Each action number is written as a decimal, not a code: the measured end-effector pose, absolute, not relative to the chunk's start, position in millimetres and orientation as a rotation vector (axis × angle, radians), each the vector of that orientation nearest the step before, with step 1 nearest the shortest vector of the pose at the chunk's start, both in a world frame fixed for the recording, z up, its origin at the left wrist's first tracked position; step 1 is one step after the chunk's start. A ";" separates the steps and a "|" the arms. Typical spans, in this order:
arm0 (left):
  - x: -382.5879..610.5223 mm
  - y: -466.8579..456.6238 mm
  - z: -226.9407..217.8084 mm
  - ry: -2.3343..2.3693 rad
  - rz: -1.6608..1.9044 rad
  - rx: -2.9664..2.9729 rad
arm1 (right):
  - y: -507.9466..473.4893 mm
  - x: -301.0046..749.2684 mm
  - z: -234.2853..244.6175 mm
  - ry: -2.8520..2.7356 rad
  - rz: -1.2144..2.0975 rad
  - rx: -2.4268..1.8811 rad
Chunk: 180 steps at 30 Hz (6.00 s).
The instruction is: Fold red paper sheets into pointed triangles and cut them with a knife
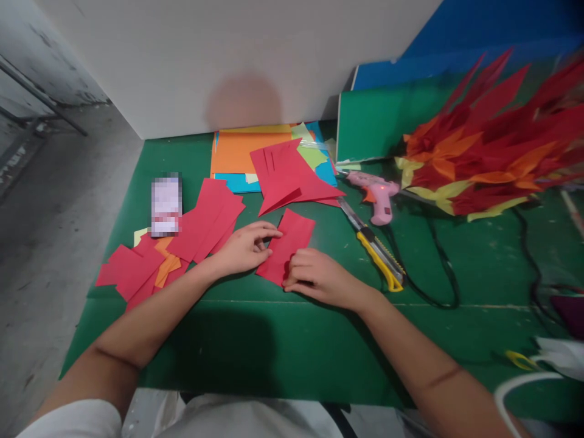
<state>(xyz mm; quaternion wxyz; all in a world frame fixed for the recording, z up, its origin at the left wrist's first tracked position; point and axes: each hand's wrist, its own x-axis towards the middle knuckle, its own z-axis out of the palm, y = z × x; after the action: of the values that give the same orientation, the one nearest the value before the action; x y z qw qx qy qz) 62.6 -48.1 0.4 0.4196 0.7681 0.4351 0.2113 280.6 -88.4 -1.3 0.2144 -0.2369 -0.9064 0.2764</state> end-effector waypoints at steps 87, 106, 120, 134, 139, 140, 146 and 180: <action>58.8 -46.8 -6.2 0.744 0.831 1.506 | -79.5 293.7 -0.7 -1.830 0.739 -1.139; 59.0 -51.6 4.2 0.727 0.692 1.360 | -79.3 295.7 3.8 -1.962 0.944 -1.017; 67.4 -54.6 -7.4 0.905 0.981 1.374 | -81.7 287.6 -3.1 -1.334 1.389 -1.113; 70.2 -59.6 0.2 0.706 0.868 1.439 | -86.1 279.3 9.6 -1.376 1.557 -1.356; 69.8 -59.8 -1.0 0.679 0.874 1.432 | -86.0 279.3 8.3 -1.368 1.561 -1.354; 69.6 -59.8 -1.6 0.674 0.880 1.434 | -86.0 279.3 8.1 -1.369 1.559 -1.355; 67.9 -59.2 -3.4 0.687 0.875 1.483 | -86.4 278.9 8.1 -1.383 1.527 -1.385; 66.2 -54.7 -8.3 0.762 0.907 1.340 | -86.8 276.0 15.1 -1.517 1.380 -1.385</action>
<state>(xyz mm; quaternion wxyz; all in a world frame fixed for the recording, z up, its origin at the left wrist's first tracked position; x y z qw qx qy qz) 66.2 -54.7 -8.3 0.6260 0.5841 0.3324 0.3955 276.0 -86.8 15.1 0.3271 -0.5290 -0.5792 0.5270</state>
